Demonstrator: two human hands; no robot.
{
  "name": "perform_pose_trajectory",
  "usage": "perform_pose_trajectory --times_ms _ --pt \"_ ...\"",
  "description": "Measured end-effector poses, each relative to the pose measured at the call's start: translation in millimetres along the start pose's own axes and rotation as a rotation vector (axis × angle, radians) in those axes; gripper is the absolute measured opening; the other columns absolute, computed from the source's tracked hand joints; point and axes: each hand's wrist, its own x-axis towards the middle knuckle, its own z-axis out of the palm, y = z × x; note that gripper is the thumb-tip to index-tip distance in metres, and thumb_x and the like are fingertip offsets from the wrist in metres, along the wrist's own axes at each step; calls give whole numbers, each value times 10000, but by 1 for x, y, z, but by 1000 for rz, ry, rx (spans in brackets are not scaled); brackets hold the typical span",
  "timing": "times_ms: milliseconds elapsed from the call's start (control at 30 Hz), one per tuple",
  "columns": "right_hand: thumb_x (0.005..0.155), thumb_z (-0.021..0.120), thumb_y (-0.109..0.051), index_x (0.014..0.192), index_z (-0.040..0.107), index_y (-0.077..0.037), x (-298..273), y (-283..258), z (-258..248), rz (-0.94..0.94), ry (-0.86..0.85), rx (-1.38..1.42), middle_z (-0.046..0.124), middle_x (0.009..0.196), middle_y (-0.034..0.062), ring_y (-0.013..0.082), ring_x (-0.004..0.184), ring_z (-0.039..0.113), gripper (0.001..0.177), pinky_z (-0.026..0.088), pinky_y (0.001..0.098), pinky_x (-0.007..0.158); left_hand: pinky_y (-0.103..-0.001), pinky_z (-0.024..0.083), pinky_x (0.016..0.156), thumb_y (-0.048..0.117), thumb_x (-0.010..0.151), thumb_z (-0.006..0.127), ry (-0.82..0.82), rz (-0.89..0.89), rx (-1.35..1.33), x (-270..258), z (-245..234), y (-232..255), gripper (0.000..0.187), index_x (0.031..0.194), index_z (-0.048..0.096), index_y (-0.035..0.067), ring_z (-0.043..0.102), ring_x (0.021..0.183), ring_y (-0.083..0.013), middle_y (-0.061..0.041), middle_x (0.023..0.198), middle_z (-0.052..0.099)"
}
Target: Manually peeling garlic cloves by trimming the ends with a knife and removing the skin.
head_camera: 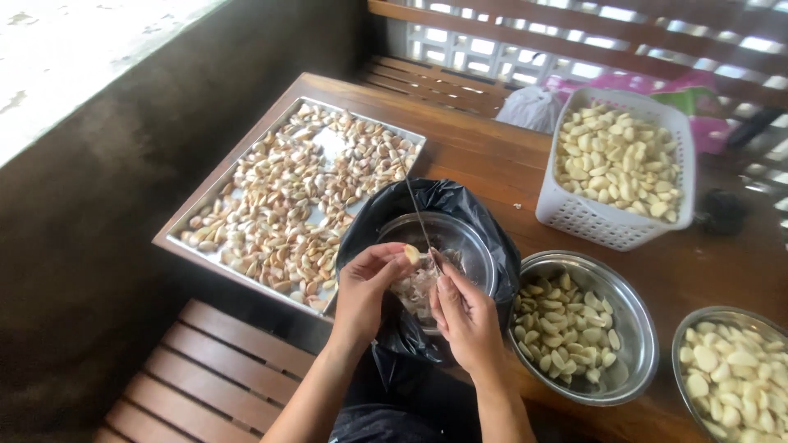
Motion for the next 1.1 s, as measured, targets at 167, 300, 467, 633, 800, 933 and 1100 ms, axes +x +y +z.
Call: perform_pose_trajectory --times_ms 167,300,467,633,800,933,1100 --pt "1055 468 -205 1481 548 -90 1 -2 20 7 61 -64 506 701 11 73 509 411 448 347 197 389 -280 605 817 94 889 758 -186 70 -24 2 -5 14 242 1116 761 9 714 887 -141 -103 980 782" --pt "1038 490 -214 1489 542 -90 1 2 35 76 132 -90 535 711 29 80 529 429 471 368 201 396 -254 562 861 84 848 789 -186 -31 -36 10 -15 21 298 1136 754 18 717 918 -130 -105 1003 799" --pt "1055 476 -226 1490 525 -82 1 -7 57 -18 132 -171 478 674 -2 67 526 399 461 360 191 391 -284 597 839 106 837 776 -159 -118 -96 20 -24 22 338 1162 761 18 744 859 -152 -141 1015 809" --pt "1041 480 -218 1483 536 -58 -7 -2 60 75 276 -209 531 714 38 85 524 425 474 368 207 401 -317 581 921 110 885 721 -219 -57 -230 23 -27 15 506 1358 572 7 737 989 -205 -194 1130 765" --pt "1023 495 -233 1511 508 -51 -13 -10 63 185 434 -234 535 683 29 79 516 434 521 369 210 400 -345 575 986 165 954 634 -273 41 -126 18 -26 15 556 1447 418 24 712 1042 -186 -195 1264 704" --pt "1022 484 -263 1519 512 -79 -15 -17 60 230 436 -217 522 683 14 78 511 421 530 363 215 400 -360 559 1023 177 992 603 -386 189 85 15 -31 6 612 1532 330 84 671 1220 -208 -182 1432 620" --pt "1003 518 -256 1553 474 -144 -13 -15 52 259 321 -59 526 690 22 80 495 410 563 346 210 379 -232 571 760 125 971 656 -386 299 385 7 -33 11 664 1549 328 132 713 962 -71 -83 1403 675"
